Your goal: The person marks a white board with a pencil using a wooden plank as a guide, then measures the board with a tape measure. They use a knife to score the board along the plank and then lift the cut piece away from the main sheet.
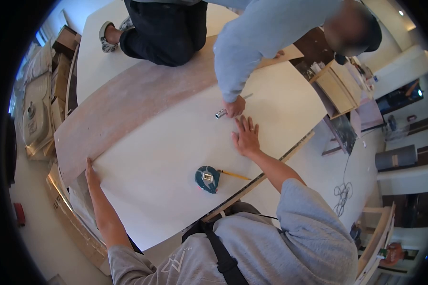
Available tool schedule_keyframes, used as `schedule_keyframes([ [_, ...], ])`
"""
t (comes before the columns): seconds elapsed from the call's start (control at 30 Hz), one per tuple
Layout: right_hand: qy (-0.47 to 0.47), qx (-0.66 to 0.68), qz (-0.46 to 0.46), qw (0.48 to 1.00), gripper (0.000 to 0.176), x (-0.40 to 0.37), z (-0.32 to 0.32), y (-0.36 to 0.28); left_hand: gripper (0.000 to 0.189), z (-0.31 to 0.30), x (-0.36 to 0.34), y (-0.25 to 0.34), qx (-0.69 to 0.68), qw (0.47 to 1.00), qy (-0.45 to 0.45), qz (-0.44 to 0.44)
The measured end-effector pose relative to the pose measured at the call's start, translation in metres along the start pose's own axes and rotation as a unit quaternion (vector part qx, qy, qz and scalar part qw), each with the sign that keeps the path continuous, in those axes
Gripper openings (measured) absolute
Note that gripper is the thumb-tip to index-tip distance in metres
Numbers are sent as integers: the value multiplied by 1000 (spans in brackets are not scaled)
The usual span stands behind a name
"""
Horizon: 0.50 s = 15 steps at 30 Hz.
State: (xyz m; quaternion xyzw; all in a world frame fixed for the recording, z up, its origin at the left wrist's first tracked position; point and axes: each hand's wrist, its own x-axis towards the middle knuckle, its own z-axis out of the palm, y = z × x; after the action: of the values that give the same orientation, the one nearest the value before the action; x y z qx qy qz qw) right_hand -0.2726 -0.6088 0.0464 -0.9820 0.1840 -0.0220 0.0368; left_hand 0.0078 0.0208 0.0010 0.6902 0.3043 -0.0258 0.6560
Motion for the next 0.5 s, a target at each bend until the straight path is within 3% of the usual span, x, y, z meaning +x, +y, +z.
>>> schedule_keyframes([
  [0.5,-2,12,10,1000,62,1,3,1,91,-4,5,-6,16,1000,9,18],
])
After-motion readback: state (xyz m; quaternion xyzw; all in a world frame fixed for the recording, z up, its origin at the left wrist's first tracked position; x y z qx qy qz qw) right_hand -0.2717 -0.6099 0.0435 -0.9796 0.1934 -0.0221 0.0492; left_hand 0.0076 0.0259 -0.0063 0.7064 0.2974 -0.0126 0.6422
